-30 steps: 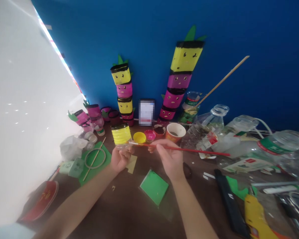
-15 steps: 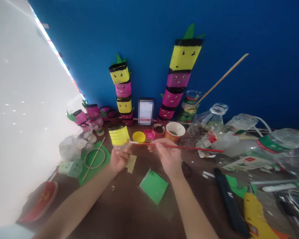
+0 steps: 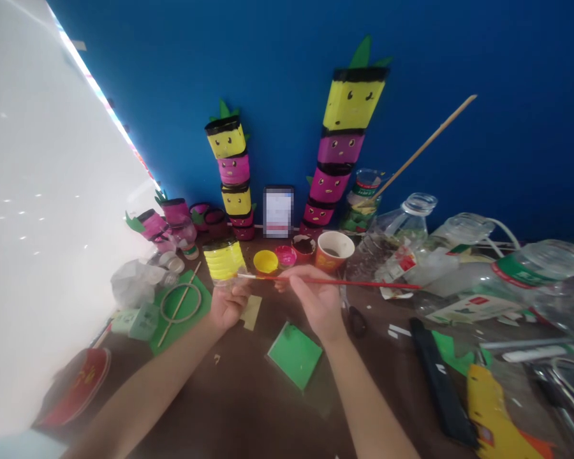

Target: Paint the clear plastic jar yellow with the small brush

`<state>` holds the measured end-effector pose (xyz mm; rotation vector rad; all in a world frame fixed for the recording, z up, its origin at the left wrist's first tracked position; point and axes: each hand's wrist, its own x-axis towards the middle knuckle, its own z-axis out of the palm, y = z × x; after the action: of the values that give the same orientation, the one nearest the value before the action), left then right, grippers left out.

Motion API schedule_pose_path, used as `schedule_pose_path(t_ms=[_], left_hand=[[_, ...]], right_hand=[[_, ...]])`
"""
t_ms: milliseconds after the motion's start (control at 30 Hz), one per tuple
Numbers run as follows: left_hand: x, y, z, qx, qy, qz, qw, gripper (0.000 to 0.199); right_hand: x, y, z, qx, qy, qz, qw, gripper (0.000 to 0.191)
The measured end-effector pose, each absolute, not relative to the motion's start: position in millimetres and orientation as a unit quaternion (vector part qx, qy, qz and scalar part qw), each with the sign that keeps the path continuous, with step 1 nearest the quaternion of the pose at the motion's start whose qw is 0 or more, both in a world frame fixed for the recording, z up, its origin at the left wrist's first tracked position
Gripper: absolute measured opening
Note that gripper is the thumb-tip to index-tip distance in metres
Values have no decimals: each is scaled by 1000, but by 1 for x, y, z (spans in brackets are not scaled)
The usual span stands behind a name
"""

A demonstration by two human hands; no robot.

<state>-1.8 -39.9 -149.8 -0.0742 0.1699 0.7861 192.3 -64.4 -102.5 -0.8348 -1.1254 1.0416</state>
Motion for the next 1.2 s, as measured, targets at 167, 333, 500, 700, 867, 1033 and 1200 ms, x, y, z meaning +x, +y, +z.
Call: schedule_pose_path(t_ms=[167, 333, 500, 700, 867, 1033, 1200], left_hand=[[-3, -41, -149, -23, 84, 386, 918, 37], [-2, -41, -150, -26, 82, 384, 919, 34], [-2, -39, -149, -27, 80, 384, 919, 29], [-3, -39, -151, -18, 74, 387, 919, 26], [-3, -39, -153, -14, 78, 387, 919, 29], [-3, -38, -153, -30, 51, 376, 925, 25], [-3, -38, -153, -13, 77, 378, 923, 25]], right_hand=[[199, -61, -104, -390, -483, 418, 663, 6], [195, -66, -99, -369, -485, 428, 667, 6], [189, -67, -103, -395, -509, 403, 650, 7], [193, -66, -105, -373, -516, 397, 661, 6], [191, -67, -102, -390, -524, 374, 658, 7], [191, -68, -100, -387, -528, 380, 653, 7], [191, -68, -100, -379, -521, 382, 662, 7]])
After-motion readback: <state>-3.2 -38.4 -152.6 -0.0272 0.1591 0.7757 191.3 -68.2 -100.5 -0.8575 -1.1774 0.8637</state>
